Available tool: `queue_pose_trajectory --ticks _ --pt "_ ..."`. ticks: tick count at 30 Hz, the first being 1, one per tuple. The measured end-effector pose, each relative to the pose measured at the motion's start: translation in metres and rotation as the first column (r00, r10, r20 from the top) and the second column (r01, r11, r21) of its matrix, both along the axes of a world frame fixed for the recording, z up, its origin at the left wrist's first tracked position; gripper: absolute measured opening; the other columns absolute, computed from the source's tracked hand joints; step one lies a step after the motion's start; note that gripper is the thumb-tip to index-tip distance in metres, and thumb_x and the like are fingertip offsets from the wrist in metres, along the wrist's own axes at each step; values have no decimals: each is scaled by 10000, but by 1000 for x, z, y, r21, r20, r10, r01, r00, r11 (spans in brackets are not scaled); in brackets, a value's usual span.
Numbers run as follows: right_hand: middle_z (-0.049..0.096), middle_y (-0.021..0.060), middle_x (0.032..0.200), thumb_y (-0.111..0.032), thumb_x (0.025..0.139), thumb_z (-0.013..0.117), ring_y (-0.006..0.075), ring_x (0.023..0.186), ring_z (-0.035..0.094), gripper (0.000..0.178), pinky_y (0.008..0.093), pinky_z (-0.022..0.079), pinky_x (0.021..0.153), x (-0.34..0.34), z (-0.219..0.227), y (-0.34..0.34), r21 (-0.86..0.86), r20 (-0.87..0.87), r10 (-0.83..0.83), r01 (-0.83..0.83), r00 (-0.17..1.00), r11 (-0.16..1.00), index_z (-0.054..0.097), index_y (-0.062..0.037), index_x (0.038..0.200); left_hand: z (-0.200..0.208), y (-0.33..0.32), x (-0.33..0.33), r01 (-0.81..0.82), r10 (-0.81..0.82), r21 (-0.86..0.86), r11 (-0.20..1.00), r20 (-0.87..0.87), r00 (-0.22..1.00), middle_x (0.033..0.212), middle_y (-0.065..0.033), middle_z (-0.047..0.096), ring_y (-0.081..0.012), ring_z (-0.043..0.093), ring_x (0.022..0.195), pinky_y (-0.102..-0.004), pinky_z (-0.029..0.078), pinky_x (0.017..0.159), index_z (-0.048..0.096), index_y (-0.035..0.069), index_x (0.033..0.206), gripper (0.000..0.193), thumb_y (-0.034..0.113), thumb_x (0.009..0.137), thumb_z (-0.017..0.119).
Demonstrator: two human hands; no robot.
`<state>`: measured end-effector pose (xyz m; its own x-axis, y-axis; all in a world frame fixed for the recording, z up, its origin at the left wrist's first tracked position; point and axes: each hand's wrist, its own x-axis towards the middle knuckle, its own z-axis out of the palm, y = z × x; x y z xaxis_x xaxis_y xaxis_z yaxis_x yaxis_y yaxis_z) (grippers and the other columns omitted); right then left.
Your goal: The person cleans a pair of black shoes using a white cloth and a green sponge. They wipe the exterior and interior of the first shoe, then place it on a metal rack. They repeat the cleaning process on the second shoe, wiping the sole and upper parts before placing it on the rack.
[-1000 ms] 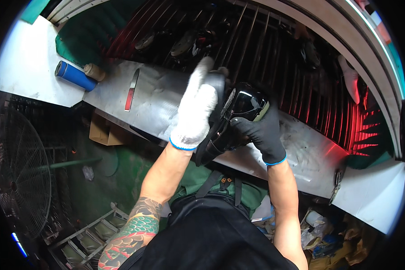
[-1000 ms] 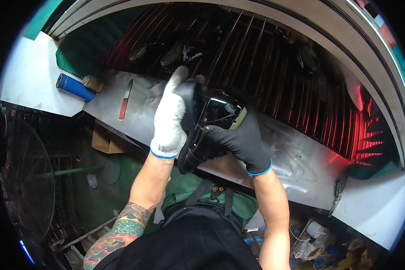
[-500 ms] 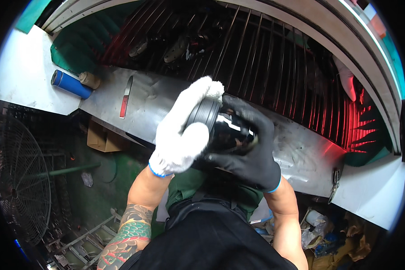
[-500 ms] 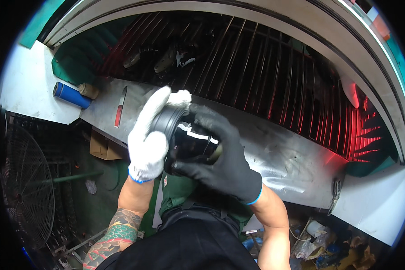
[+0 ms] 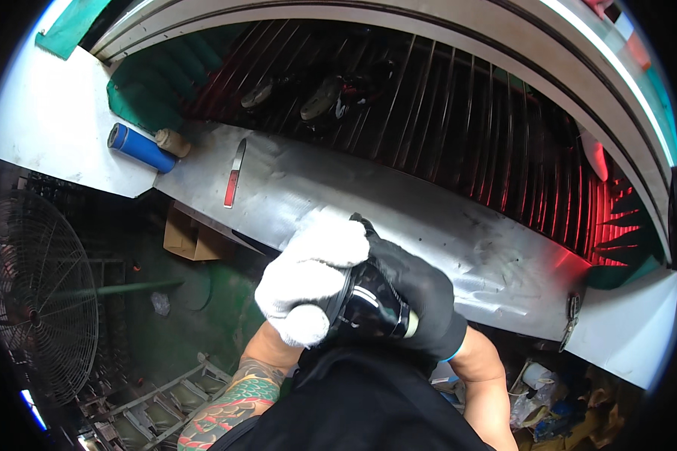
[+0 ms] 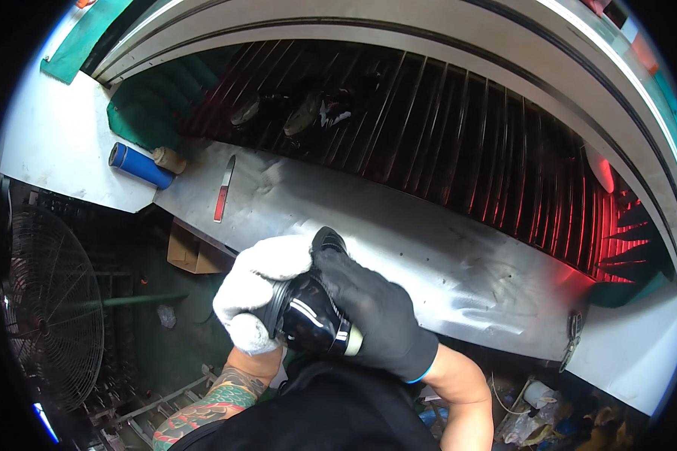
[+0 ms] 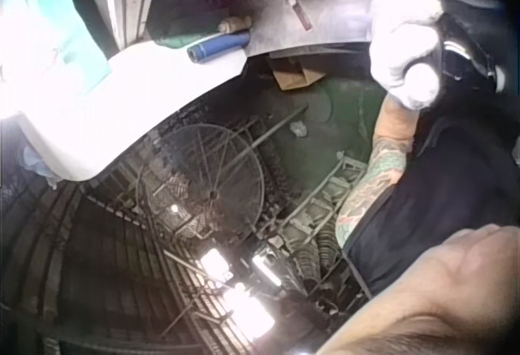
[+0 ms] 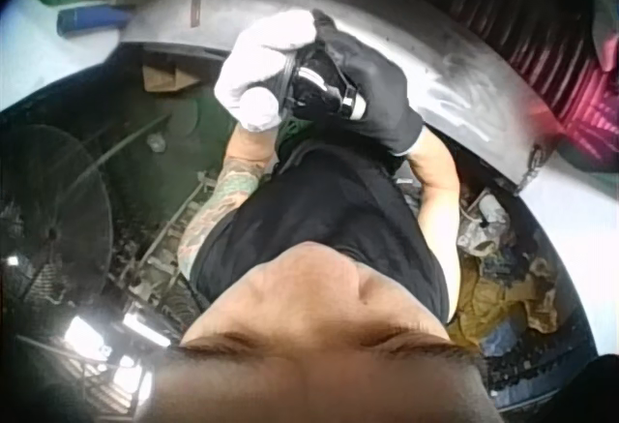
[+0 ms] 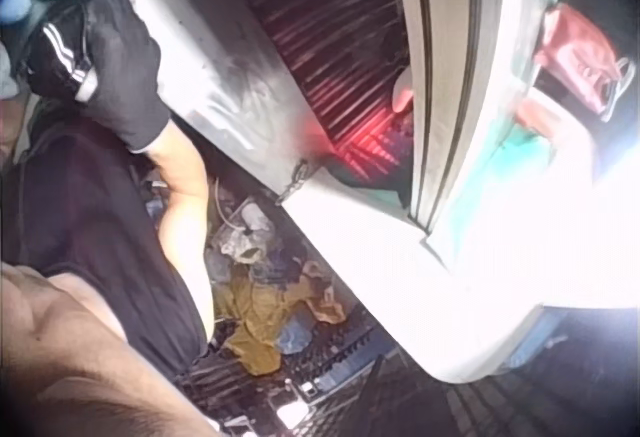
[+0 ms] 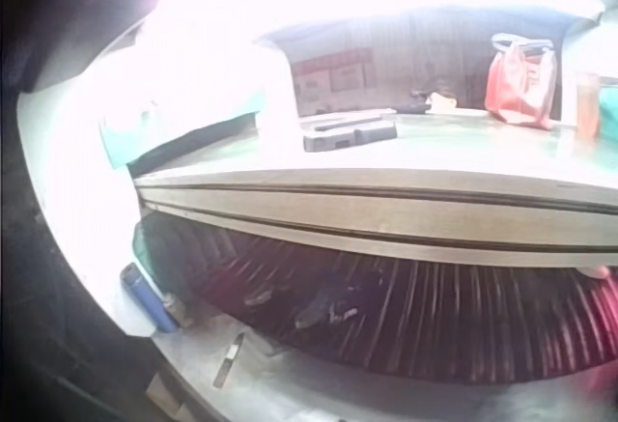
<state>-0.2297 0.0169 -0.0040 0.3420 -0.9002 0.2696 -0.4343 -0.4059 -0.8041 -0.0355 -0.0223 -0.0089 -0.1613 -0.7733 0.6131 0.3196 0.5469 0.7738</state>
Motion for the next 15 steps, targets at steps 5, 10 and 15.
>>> queue_pose_trajectory --ticks 5,10,15 --pt "633 298 1384 -67 887 725 474 1255 659 474 525 593 1005 18 -14 17 -251 15 -5 9 1000 968 554 28 1318 -8 13 16 37 -18 205 978 -96 995 984 -287 746 -466 684 1045 -589 514 1034 737 -28 904 375 330 817 668" --pt "712 237 1249 -220 829 847 396 1112 737 562 443 622 856 -1 6 -24 -232 25 78 -70 997 970 612 9 1286 3 -13 11 45 -47 42 998 43 998 1066 -259 712 -482 674 1071 -654 519 1008 683 52 937 428 477 982 670" --pt "696 213 1268 -290 732 918 410 1144 698 701 473 555 1002 -9 11 -54 -430 -139 -18 -44 990 902 633 -8 1307 -31 -55 2 42 -57 -235 971 -59 997 1375 -309 601 -508 560 1334 -692 353 1184 584 133 1369 430 441 1069 607"
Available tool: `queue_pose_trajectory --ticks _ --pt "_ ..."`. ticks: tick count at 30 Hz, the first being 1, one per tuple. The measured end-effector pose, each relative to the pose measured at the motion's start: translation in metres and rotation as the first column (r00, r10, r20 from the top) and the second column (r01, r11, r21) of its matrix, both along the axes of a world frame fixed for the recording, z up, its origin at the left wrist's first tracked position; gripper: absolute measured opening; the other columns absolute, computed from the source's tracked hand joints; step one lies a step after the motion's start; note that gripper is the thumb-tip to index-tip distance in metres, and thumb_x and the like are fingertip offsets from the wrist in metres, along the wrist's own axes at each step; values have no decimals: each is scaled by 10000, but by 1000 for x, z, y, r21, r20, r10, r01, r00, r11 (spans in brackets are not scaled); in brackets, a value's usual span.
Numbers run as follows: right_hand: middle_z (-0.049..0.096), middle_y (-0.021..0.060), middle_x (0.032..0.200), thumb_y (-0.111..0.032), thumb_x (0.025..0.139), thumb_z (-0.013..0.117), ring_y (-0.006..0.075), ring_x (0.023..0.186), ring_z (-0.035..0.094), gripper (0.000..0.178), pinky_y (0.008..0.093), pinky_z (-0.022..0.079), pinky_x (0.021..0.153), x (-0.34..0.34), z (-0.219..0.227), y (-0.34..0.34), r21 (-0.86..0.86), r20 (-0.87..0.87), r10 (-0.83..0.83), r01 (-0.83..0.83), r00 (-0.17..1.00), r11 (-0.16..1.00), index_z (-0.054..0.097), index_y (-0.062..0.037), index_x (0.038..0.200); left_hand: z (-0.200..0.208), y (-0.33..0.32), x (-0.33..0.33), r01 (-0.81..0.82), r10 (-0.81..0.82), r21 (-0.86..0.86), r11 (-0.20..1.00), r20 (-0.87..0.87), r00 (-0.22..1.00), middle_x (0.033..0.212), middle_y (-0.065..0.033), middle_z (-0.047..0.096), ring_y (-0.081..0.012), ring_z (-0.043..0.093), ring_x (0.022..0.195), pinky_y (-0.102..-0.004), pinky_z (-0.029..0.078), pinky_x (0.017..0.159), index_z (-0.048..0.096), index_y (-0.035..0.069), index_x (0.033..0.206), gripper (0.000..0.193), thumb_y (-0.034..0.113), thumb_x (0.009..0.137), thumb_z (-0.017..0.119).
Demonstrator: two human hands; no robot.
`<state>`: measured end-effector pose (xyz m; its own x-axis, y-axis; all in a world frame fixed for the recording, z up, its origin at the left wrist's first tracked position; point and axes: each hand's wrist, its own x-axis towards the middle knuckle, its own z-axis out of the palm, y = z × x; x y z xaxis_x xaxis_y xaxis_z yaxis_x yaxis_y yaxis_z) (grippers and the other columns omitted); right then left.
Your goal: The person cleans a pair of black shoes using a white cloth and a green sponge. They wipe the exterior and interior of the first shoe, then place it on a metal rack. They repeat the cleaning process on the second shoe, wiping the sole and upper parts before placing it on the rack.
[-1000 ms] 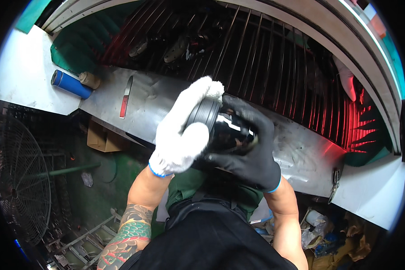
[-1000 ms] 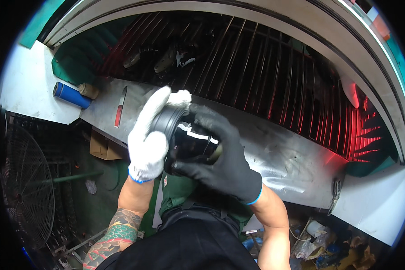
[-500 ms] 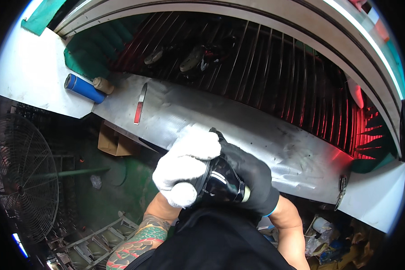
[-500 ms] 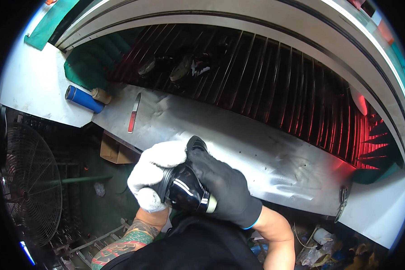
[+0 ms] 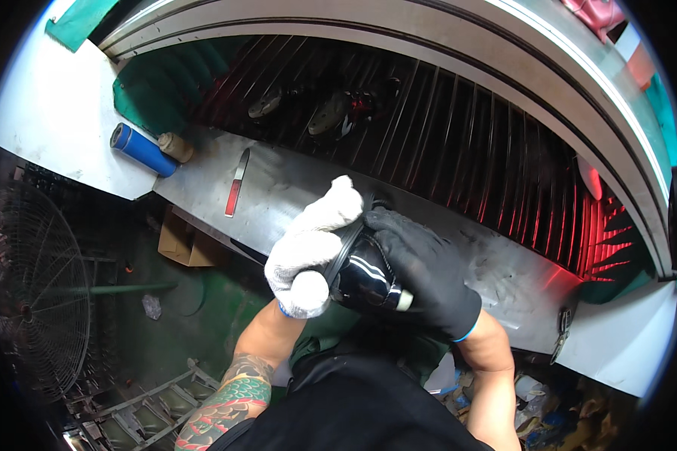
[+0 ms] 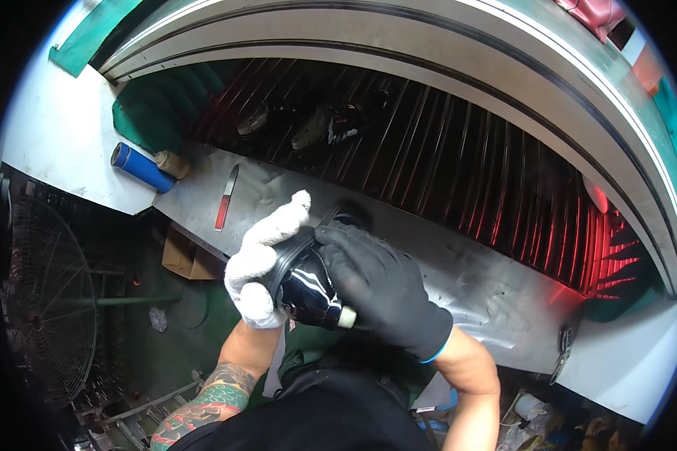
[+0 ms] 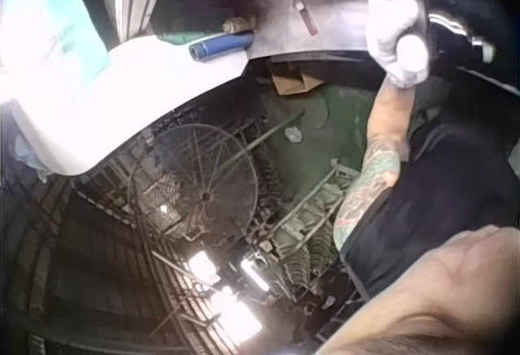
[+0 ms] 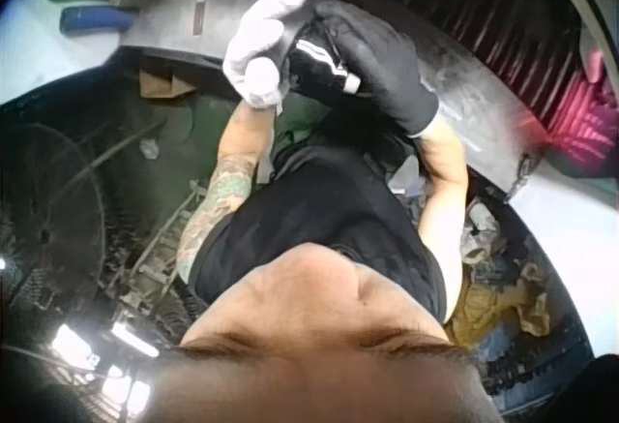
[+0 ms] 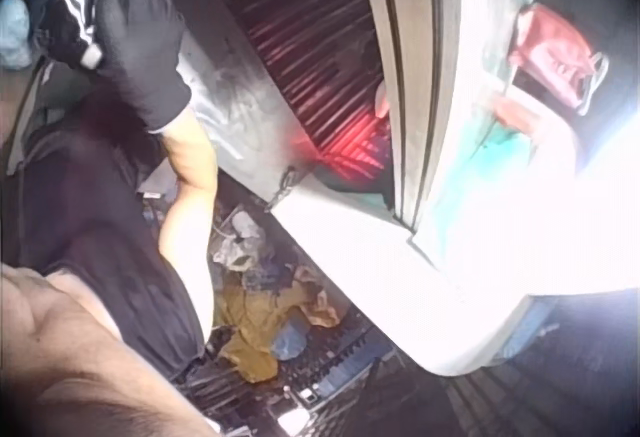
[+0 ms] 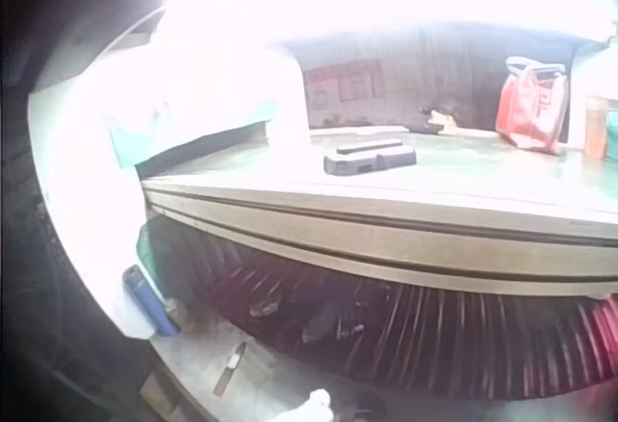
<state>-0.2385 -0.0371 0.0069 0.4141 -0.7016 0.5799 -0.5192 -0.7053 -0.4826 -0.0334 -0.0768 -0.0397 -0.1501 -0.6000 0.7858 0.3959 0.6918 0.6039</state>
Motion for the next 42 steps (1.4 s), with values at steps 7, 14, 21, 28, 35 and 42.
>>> queue_pose_trajectory --ticks 7,14,21,28,35,42 --pt "474 145 1584 -290 599 1025 325 1446 497 1112 475 456 1183 21 -95 55 598 788 -480 -296 385 745 472 -60 1536 -39 66 16 -128 92 376 918 111 990 1586 -288 458 -429 461 1470 -610 312 1250 439 44 1575 686 292 1006 730" --pt "677 97 1321 -25 779 805 224 1229 660 736 388 562 1041 40 -124 113 578 618 -751 -781 231 235 544 -39 1466 -51 124 25 -370 -98 838 402 441 892 1435 -183 649 -228 630 1293 -356 473 1114 566 -80 1465 501 113 1017 685" --pt "609 152 1400 -61 796 852 227 1287 601 799 414 494 1102 1 -96 97 805 592 -465 -449 659 388 476 -4 1498 -59 78 38 -388 -121 577 719 654 747 1239 -117 740 -152 696 1020 -285 546 915 673 -65 1349 412 122 987 731" --pt "472 258 1468 -193 645 880 465 1384 468 962 625 365 1152 6 -79 103 376 -132 -56 103 990 921 490 -68 1515 -99 42 69 486 -238 788 378 -424 874 1311 -232 690 -350 676 1217 -476 523 1102 572 -99 1396 647 369 967 696" --pt "470 244 1468 -203 662 877 460 1387 467 933 637 353 1168 -4 -80 107 421 -125 -41 90 991 903 497 -84 1507 -106 48 63 314 -383 868 385 -159 910 1272 -243 707 -361 685 1194 -478 553 1065 621 -80 1330 548 359 1003 647" --pt "483 262 1503 -266 663 933 493 1419 452 1002 593 360 1193 -26 -84 95 498 47 22 -43 999 866 463 -20 1513 -34 26 22 421 -433 771 478 -210 877 1239 -234 693 -407 665 1209 -535 548 1047 631 -13 1275 402 243 972 698"
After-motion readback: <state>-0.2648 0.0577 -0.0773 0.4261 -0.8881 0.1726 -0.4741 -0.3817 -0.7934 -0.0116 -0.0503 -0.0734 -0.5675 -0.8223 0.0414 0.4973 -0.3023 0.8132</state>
